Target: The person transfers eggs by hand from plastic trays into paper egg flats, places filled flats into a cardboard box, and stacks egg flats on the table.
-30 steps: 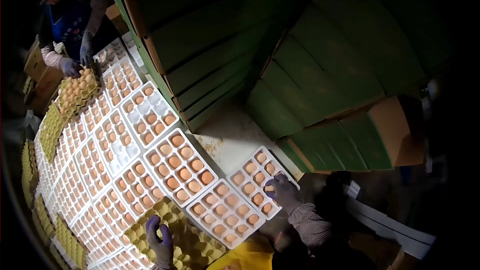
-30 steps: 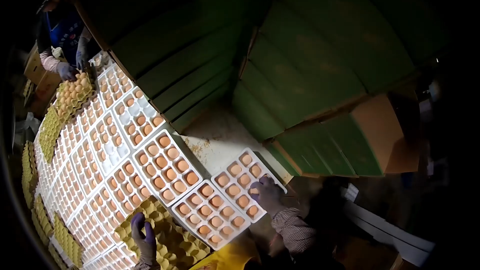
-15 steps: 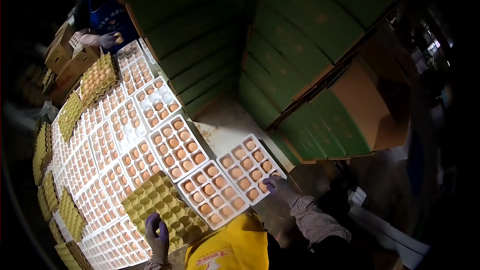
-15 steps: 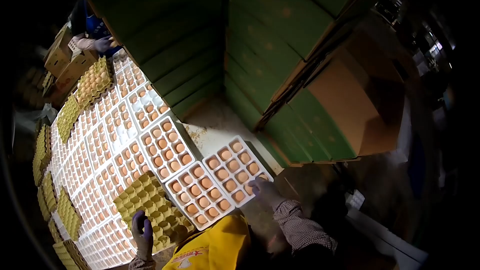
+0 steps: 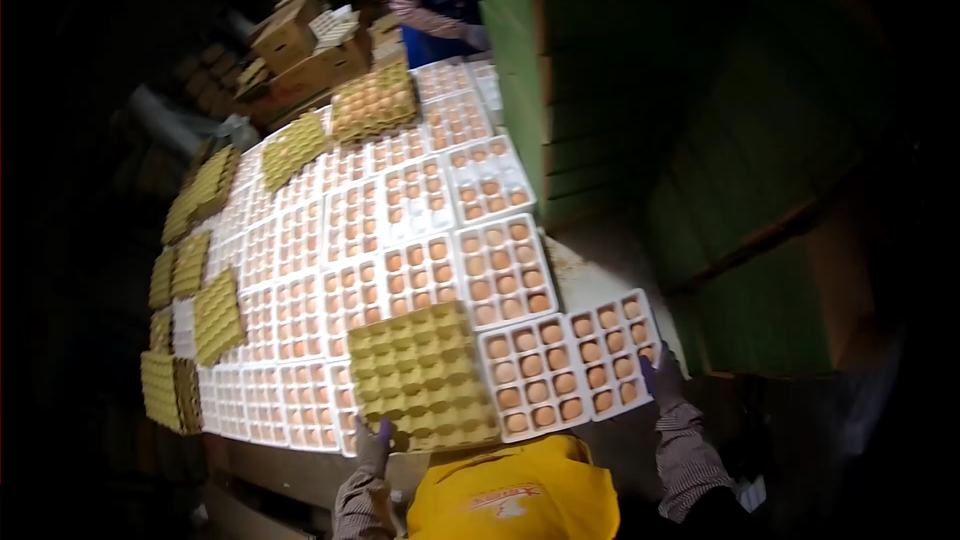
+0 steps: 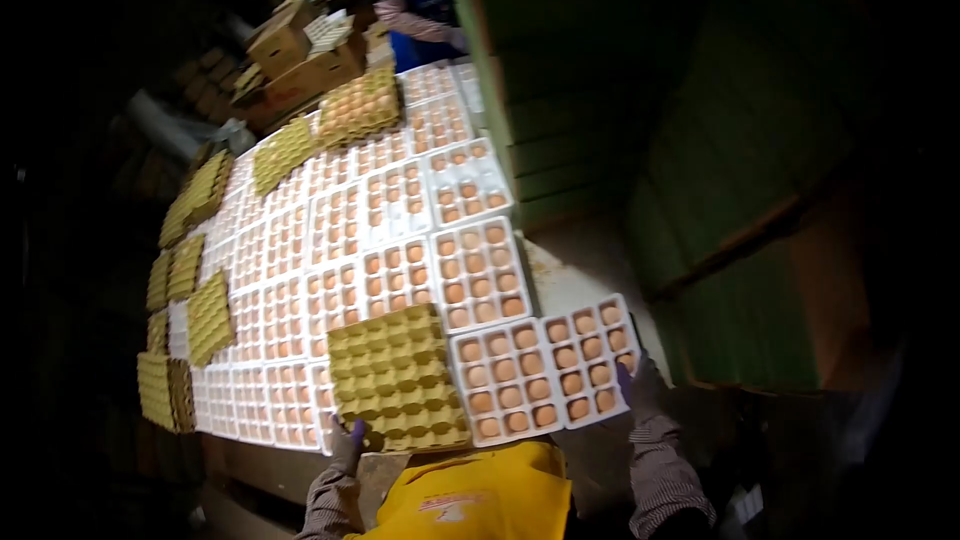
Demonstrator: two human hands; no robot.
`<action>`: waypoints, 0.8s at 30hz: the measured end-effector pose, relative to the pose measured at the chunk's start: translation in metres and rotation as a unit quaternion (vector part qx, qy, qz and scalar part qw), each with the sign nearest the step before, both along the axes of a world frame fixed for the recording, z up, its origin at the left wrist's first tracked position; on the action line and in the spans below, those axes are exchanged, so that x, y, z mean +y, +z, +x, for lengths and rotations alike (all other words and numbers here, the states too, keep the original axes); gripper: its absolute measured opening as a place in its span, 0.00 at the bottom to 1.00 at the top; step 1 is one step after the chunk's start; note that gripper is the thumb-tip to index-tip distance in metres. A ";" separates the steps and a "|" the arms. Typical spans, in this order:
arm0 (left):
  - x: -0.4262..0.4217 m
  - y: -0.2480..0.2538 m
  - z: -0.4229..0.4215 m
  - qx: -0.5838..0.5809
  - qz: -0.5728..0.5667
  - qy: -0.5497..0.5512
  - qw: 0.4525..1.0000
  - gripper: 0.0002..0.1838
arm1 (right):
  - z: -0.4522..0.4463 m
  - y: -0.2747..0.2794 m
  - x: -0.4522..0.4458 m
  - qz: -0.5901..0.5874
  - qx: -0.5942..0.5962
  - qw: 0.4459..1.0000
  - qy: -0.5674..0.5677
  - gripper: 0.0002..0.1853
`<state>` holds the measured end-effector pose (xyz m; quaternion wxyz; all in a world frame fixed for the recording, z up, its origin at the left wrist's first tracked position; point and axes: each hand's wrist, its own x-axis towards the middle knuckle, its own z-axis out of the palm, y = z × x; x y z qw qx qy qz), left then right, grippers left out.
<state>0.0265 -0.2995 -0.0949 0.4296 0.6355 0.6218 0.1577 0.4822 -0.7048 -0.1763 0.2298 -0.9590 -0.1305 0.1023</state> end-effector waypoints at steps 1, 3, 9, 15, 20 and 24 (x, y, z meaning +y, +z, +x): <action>0.006 -0.010 -0.006 0.026 0.018 -0.040 0.999 0.39 | -0.001 0.019 0.005 0.054 0.059 0.997 0.010 0.32; 0.005 0.012 0.003 0.062 0.031 -0.074 0.995 0.40 | -0.014 0.003 0.014 -0.052 -0.224 0.973 0.003 0.37; 0.031 0.010 -0.014 0.068 0.057 -0.100 0.991 0.42 | -0.177 0.101 0.221 0.208 0.220 0.921 0.246 0.38; 0.105 0.064 -0.056 -0.203 -0.003 -0.077 0.976 0.21 | -0.284 0.158 0.303 0.250 0.112 0.949 0.155 0.34; 0.229 0.067 -0.210 -0.257 0.036 0.025 0.965 0.23 | -0.359 0.183 0.406 0.337 0.115 0.914 0.196 0.27; 0.330 0.117 -0.354 -0.258 0.123 0.246 0.926 0.19 | -0.450 0.210 0.486 0.266 0.241 0.910 0.206 0.25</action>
